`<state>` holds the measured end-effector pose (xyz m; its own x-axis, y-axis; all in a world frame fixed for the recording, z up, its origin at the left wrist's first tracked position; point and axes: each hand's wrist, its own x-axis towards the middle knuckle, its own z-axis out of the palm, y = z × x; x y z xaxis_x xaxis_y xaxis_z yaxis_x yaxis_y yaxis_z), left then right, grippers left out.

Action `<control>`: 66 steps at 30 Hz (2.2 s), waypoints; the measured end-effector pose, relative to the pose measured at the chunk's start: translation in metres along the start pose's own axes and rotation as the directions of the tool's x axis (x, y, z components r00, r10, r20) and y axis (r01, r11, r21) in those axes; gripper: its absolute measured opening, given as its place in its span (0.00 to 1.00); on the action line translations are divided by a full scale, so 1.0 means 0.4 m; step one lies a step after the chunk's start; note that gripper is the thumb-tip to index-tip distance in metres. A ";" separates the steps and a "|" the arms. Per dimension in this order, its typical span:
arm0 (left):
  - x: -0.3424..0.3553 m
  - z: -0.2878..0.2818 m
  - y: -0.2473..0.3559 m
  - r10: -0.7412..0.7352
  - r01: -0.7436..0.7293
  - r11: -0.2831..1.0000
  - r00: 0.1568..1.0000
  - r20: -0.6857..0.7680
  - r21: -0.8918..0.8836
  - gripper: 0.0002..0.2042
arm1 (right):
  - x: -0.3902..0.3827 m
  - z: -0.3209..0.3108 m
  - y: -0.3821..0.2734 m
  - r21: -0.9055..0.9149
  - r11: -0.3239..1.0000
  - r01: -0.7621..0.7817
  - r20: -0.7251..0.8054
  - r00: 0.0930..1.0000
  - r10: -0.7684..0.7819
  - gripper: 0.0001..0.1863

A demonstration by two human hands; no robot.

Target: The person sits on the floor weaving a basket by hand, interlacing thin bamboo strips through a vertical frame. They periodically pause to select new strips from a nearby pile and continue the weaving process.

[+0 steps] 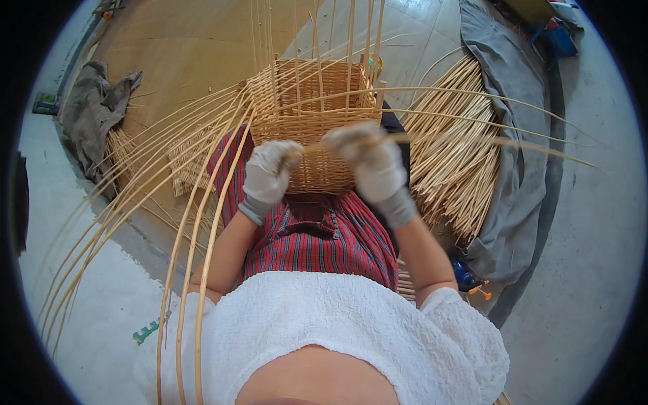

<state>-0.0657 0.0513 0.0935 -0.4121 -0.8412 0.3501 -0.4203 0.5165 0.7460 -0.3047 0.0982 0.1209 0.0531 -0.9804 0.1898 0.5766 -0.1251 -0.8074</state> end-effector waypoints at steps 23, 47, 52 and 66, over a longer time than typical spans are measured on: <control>0.110 0.166 -0.088 -0.360 0.361 0.933 0.926 -0.112 -0.015 0.21 | 0.081 -0.210 0.108 -0.393 0.885 -0.251 -0.515 0.857 0.015 0.06; 0.226 0.154 -0.166 -0.651 0.692 0.414 0.679 0.339 -0.591 0.16 | 0.104 -0.178 0.114 -0.610 0.790 -0.062 -0.440 0.856 -0.273 0.09; 0.273 0.139 -0.081 -0.797 0.832 0.460 0.541 0.270 -0.310 0.23 | 0.090 -0.123 0.088 -0.644 0.757 -0.111 -0.465 0.843 -0.272 0.07; 0.326 0.251 0.018 -0.610 0.697 0.716 0.597 0.521 0.040 0.18 | 0.257 -0.227 -0.092 -0.976 -0.117 0.183 0.216 0.866 -0.450 0.16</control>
<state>-0.2037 -0.0387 0.0876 -0.4105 -0.7341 -0.5409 -0.6206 -0.2097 0.7556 -0.3944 -0.0117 0.1194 -0.0375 -0.7601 0.6488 -0.8535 -0.3133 -0.4163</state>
